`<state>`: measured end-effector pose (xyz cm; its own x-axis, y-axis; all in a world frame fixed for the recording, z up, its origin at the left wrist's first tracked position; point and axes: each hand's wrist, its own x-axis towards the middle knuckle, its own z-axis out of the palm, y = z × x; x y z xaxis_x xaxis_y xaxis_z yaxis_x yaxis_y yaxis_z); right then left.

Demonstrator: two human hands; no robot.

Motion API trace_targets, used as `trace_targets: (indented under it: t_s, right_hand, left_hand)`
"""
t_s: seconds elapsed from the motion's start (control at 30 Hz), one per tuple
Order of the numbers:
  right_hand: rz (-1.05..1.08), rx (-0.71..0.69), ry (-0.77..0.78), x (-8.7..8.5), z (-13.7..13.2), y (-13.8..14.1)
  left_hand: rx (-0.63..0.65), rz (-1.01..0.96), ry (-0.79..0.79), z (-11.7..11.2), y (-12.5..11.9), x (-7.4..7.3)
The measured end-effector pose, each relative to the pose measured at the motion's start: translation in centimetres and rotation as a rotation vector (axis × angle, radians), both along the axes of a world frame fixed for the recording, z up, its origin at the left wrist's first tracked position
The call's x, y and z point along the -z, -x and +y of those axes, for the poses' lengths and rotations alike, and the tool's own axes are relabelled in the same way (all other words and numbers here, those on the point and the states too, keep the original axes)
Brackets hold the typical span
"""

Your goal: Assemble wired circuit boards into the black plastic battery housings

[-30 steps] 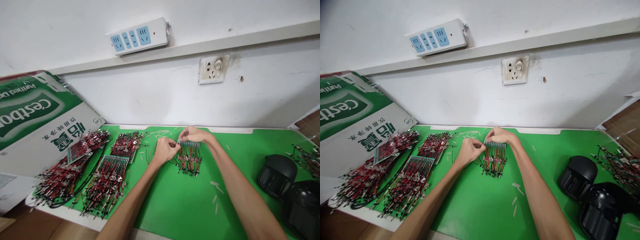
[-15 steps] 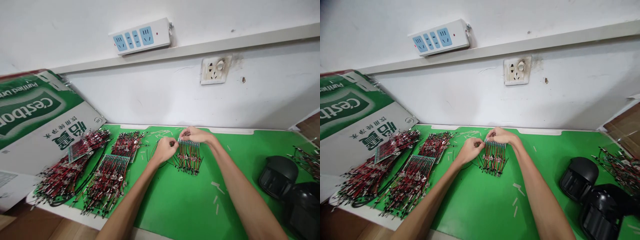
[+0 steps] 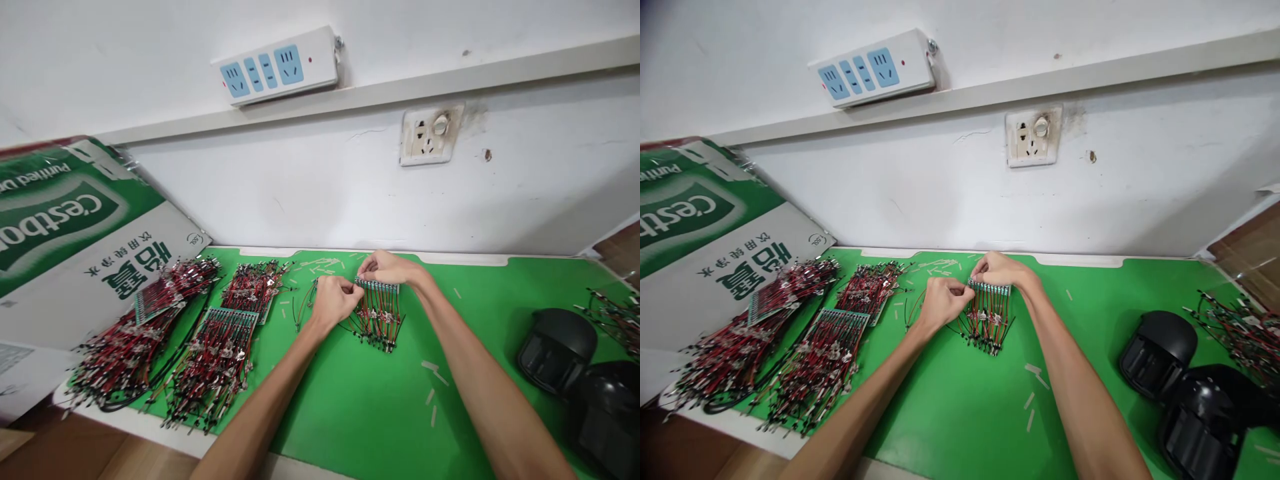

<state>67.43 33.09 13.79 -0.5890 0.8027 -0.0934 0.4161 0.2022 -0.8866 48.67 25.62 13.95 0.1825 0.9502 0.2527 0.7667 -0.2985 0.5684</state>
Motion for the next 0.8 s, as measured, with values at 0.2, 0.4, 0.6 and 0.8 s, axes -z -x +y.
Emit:
trace_targets:
  t_s: [0.2,0.4,0.6,0.8]
  right_hand:
    - [-0.007,-0.018,-0.001,0.0,-0.1,0.0]
    - [-0.004,-0.040,-0.007,0.0,-0.2,-0.3]
    - [0.022,-0.026,-0.052,-0.1,-0.6,-0.5]
    - [0.040,-0.056,-0.049,-0.2,-0.8,-0.4]
  left_hand:
    - [-0.005,-0.041,0.031,0.1,0.0,0.0]
    - [0.044,-0.118,0.130,1.1,1.4,-0.5]
    - [0.070,-0.121,0.176,1.7,2.1,-0.4]
    - [0.086,-0.098,0.176,1.8,2.1,-0.6]
